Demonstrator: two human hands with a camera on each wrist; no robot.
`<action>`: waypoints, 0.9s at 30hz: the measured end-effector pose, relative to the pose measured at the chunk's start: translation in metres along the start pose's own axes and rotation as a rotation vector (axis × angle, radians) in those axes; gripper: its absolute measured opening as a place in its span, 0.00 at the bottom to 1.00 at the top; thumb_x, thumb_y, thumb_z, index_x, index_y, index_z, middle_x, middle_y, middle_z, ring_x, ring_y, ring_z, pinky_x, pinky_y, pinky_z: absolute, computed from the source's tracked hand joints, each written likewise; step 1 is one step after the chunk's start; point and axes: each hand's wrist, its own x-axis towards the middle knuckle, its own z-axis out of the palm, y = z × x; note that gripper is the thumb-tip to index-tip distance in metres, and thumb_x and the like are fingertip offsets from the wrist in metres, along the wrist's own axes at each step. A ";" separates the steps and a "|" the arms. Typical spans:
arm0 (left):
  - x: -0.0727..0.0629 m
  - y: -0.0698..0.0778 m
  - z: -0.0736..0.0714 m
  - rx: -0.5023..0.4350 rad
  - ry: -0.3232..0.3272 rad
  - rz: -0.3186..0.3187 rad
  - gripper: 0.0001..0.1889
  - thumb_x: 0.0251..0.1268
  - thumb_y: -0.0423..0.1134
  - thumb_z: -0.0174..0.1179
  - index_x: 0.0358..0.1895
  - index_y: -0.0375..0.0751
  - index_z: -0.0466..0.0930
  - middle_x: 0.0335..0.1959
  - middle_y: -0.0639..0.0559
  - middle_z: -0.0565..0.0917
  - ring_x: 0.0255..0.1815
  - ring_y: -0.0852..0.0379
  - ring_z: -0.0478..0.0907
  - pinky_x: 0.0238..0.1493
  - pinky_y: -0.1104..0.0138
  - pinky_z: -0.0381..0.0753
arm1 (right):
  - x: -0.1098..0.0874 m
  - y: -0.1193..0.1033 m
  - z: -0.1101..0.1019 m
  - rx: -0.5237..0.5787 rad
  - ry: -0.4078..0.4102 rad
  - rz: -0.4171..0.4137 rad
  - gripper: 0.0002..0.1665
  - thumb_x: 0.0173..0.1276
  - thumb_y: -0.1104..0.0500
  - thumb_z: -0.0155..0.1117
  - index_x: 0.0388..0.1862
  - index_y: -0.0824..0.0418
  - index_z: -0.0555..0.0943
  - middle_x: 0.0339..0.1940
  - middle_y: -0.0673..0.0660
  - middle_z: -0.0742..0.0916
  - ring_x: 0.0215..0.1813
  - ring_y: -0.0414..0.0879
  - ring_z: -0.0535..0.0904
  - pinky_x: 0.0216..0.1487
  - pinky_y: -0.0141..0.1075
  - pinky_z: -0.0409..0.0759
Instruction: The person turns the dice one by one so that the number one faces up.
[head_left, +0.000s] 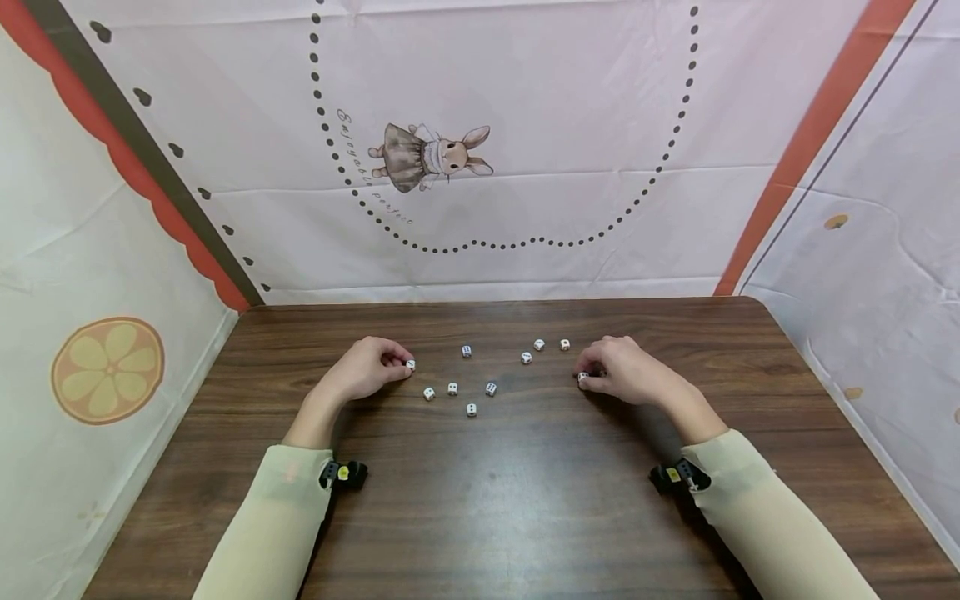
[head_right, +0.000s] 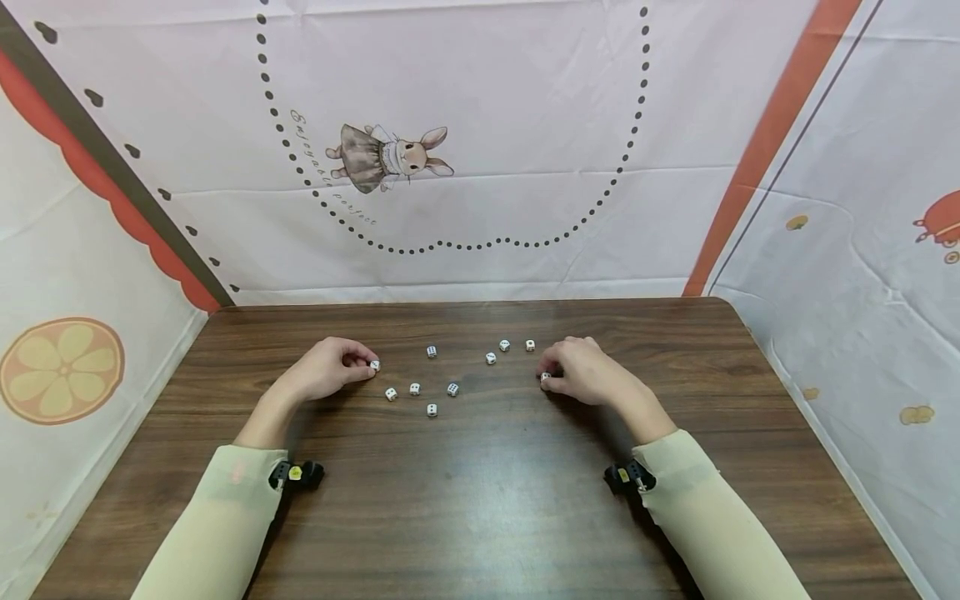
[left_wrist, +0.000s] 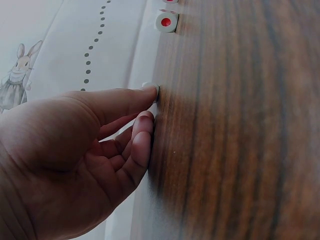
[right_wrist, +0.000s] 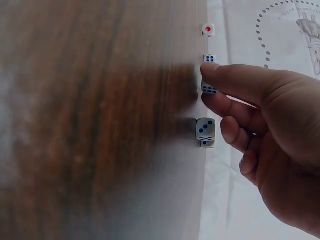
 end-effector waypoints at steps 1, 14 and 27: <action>0.000 0.000 0.000 0.004 -0.002 0.000 0.05 0.72 0.37 0.69 0.45 0.40 0.90 0.34 0.54 0.85 0.37 0.56 0.79 0.42 0.60 0.78 | 0.001 0.000 0.000 0.007 0.003 -0.002 0.05 0.66 0.60 0.77 0.39 0.54 0.90 0.37 0.45 0.89 0.43 0.46 0.83 0.51 0.53 0.77; 0.000 -0.002 0.001 0.009 0.003 0.000 0.05 0.72 0.37 0.70 0.45 0.41 0.90 0.34 0.53 0.85 0.37 0.55 0.78 0.42 0.60 0.78 | 0.012 0.000 0.000 0.149 -0.031 0.064 0.06 0.67 0.63 0.77 0.39 0.54 0.88 0.34 0.43 0.87 0.39 0.43 0.80 0.44 0.42 0.78; 0.000 -0.002 0.001 0.006 0.001 0.002 0.05 0.72 0.38 0.69 0.45 0.41 0.90 0.34 0.54 0.85 0.37 0.55 0.78 0.42 0.59 0.78 | 0.011 0.005 0.002 0.156 -0.050 0.091 0.07 0.66 0.61 0.78 0.34 0.51 0.86 0.28 0.40 0.82 0.34 0.40 0.78 0.40 0.40 0.75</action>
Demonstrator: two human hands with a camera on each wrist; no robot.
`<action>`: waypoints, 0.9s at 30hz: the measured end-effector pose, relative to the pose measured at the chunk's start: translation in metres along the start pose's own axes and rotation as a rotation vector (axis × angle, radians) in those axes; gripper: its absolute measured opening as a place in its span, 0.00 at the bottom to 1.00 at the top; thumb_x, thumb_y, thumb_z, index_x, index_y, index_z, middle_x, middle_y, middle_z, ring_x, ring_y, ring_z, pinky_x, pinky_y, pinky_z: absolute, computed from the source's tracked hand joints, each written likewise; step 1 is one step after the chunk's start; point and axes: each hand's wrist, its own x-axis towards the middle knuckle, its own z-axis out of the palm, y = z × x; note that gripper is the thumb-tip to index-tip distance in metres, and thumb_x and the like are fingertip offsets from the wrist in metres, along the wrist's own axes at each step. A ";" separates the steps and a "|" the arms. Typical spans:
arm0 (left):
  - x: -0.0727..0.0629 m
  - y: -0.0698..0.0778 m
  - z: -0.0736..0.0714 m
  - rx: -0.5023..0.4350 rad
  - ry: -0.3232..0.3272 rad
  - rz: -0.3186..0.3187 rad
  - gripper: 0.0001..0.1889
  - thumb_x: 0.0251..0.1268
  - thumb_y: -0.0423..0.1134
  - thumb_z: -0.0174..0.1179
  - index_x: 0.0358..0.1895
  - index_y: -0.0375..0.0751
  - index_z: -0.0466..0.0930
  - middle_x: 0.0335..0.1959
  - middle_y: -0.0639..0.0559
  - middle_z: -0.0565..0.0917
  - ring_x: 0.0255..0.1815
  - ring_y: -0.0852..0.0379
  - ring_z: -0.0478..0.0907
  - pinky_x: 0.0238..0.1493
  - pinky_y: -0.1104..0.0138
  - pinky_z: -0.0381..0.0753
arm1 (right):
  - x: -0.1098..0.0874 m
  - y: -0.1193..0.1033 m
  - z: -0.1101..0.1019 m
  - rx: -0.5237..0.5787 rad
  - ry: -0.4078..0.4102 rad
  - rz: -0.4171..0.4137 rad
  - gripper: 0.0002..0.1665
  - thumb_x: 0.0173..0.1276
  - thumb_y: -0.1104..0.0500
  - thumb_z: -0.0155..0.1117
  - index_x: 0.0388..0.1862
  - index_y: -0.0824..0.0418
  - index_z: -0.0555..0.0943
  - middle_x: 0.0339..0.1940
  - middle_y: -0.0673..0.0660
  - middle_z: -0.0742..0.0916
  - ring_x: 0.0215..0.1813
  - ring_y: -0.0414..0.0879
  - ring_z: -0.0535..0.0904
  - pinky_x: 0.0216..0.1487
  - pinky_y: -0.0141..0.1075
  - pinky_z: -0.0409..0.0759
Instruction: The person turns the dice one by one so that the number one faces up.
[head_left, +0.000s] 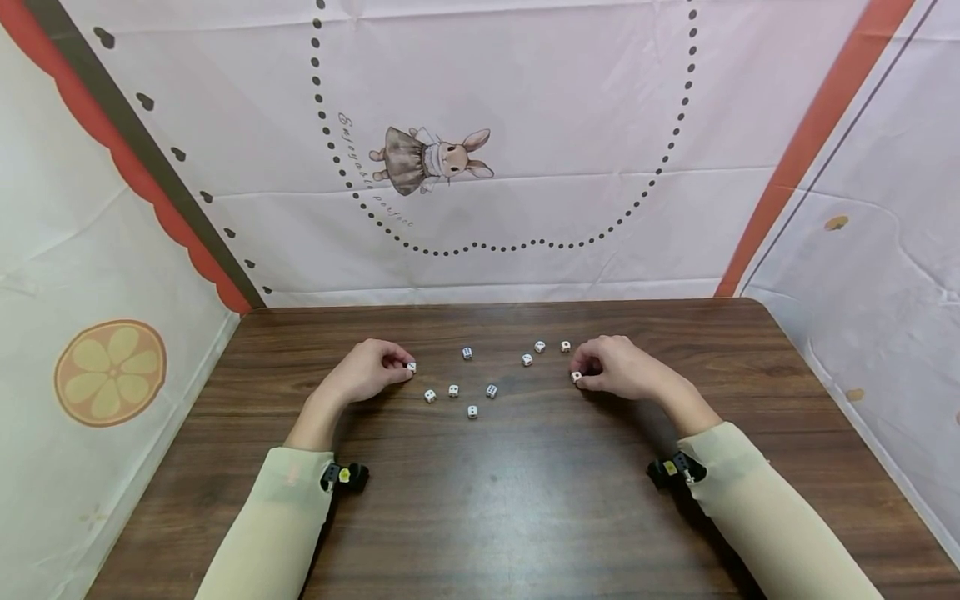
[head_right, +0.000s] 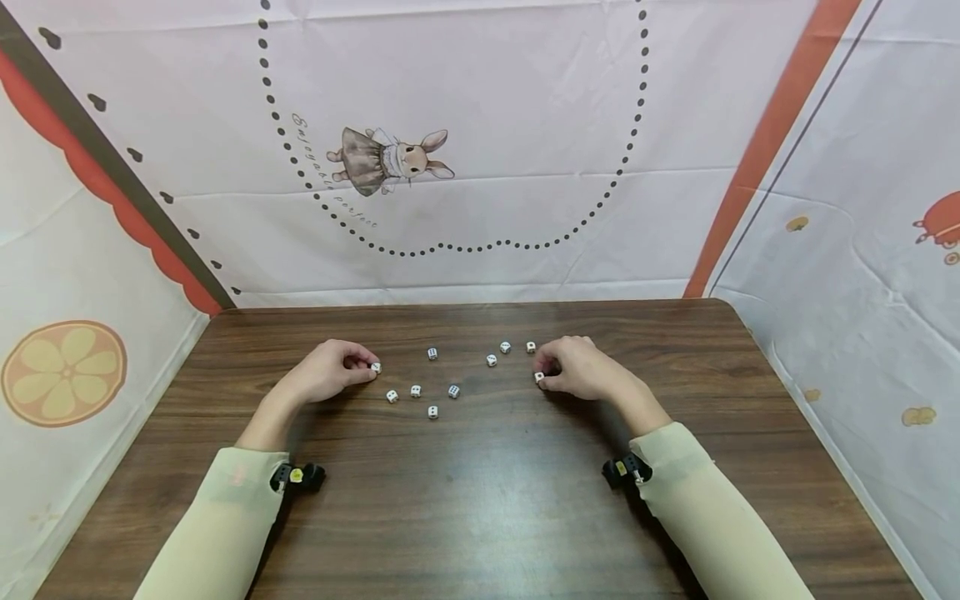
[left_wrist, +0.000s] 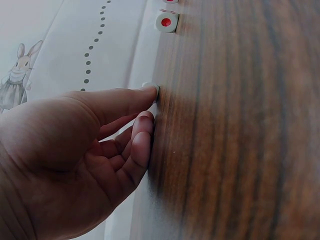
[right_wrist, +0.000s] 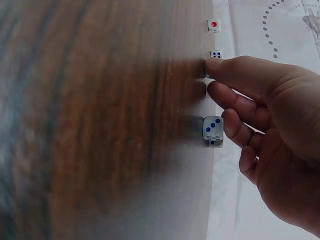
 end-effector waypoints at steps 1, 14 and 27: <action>0.000 0.000 0.000 0.000 -0.001 0.000 0.05 0.72 0.38 0.69 0.45 0.41 0.90 0.34 0.54 0.85 0.37 0.55 0.78 0.42 0.59 0.78 | 0.000 0.000 0.000 -0.007 -0.001 -0.004 0.07 0.66 0.61 0.78 0.34 0.51 0.86 0.28 0.40 0.82 0.34 0.41 0.78 0.41 0.41 0.75; -0.001 0.000 -0.001 0.003 0.001 0.002 0.05 0.72 0.38 0.69 0.45 0.41 0.90 0.34 0.54 0.85 0.37 0.55 0.78 0.42 0.59 0.77 | 0.003 -0.008 -0.011 -0.038 0.027 -0.014 0.08 0.64 0.56 0.80 0.39 0.52 0.87 0.35 0.42 0.87 0.41 0.45 0.82 0.54 0.55 0.67; -0.001 0.001 -0.001 -0.001 -0.002 -0.004 0.06 0.73 0.37 0.69 0.46 0.41 0.90 0.35 0.54 0.86 0.38 0.55 0.79 0.43 0.59 0.78 | 0.039 -0.021 -0.015 -0.199 0.056 -0.065 0.14 0.67 0.59 0.77 0.50 0.60 0.88 0.44 0.54 0.90 0.50 0.53 0.80 0.52 0.52 0.67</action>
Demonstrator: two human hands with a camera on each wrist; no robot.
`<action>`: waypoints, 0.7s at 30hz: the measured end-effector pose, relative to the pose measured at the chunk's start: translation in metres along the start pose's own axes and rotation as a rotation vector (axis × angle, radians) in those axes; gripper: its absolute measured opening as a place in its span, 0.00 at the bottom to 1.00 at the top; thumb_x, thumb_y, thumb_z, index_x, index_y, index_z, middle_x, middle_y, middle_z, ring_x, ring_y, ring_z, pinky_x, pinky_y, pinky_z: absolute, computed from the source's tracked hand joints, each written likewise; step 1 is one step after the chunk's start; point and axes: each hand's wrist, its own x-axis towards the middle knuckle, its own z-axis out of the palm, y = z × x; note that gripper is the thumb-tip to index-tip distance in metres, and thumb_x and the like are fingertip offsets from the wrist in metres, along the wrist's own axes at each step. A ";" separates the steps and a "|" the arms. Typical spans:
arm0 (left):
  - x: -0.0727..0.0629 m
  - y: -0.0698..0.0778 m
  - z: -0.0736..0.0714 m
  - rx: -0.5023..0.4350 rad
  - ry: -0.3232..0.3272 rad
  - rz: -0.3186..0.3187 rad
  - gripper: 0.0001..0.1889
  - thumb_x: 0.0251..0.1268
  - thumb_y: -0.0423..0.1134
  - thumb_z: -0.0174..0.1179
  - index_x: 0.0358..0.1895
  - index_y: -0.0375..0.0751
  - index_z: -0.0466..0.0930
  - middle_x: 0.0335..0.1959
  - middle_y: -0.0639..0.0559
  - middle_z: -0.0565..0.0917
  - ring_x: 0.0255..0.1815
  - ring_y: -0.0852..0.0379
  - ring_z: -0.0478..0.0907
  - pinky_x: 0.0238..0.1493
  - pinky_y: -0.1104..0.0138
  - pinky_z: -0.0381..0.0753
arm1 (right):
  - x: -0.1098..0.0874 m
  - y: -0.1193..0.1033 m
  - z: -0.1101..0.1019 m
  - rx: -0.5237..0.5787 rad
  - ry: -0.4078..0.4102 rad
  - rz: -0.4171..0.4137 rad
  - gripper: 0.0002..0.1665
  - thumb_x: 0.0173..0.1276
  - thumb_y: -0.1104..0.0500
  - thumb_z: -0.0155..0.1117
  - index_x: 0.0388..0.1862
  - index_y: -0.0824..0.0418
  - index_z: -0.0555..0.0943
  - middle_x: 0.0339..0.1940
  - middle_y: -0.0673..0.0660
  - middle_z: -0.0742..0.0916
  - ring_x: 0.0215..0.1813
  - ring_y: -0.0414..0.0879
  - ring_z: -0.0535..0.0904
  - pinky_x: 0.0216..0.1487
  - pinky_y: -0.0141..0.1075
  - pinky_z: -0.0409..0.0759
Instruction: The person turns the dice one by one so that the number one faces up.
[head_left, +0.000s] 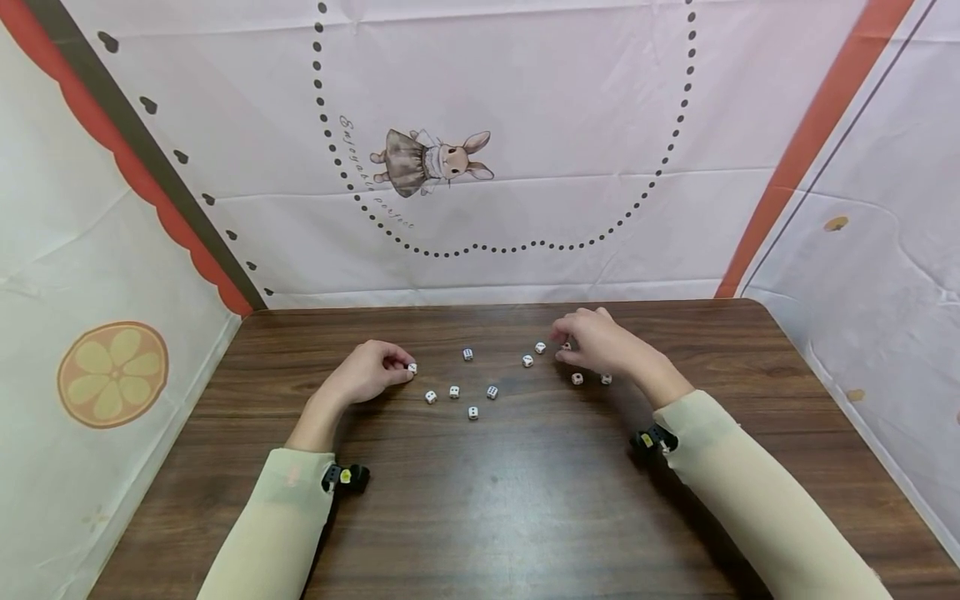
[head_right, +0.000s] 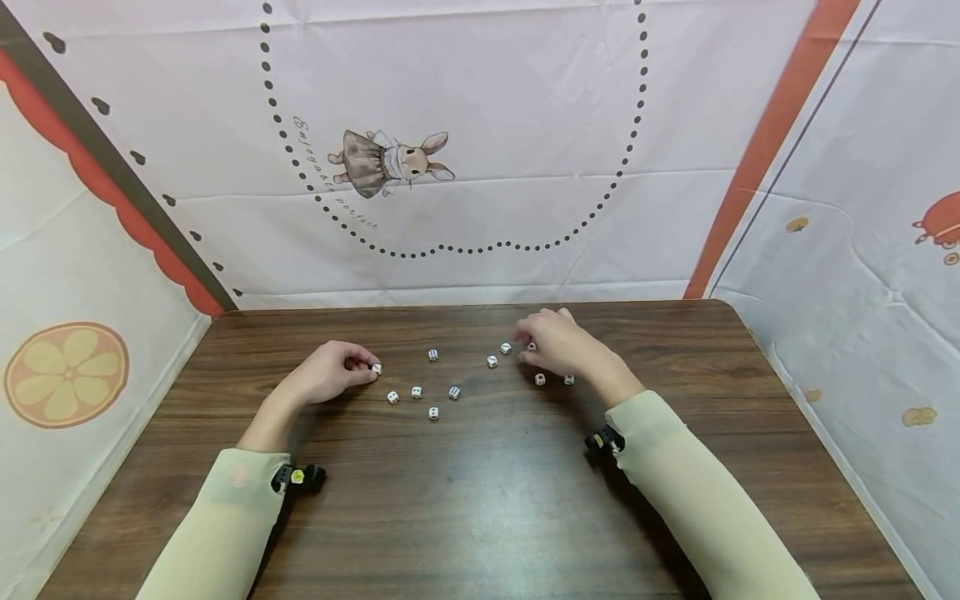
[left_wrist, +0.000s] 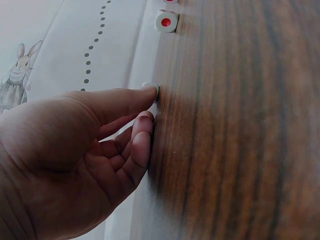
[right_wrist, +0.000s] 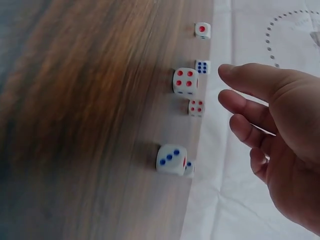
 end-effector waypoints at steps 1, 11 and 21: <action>0.000 0.000 0.000 0.000 0.000 -0.002 0.06 0.73 0.37 0.69 0.46 0.41 0.90 0.35 0.53 0.86 0.38 0.55 0.79 0.43 0.59 0.78 | 0.003 -0.001 0.001 -0.017 -0.003 -0.005 0.15 0.67 0.59 0.78 0.50 0.59 0.88 0.44 0.54 0.89 0.50 0.53 0.80 0.52 0.52 0.67; 0.001 -0.001 0.001 0.009 -0.003 -0.005 0.06 0.73 0.38 0.69 0.46 0.41 0.90 0.36 0.53 0.86 0.38 0.55 0.78 0.43 0.59 0.78 | 0.028 0.002 0.007 -0.030 -0.081 -0.031 0.17 0.67 0.60 0.78 0.55 0.57 0.88 0.44 0.53 0.89 0.50 0.51 0.80 0.56 0.54 0.68; 0.001 0.000 0.000 0.008 -0.005 -0.010 0.06 0.73 0.38 0.69 0.46 0.41 0.90 0.35 0.54 0.85 0.37 0.55 0.78 0.43 0.59 0.77 | 0.038 0.014 0.014 0.196 -0.140 -0.055 0.13 0.69 0.64 0.75 0.52 0.60 0.90 0.44 0.53 0.90 0.45 0.47 0.84 0.50 0.44 0.82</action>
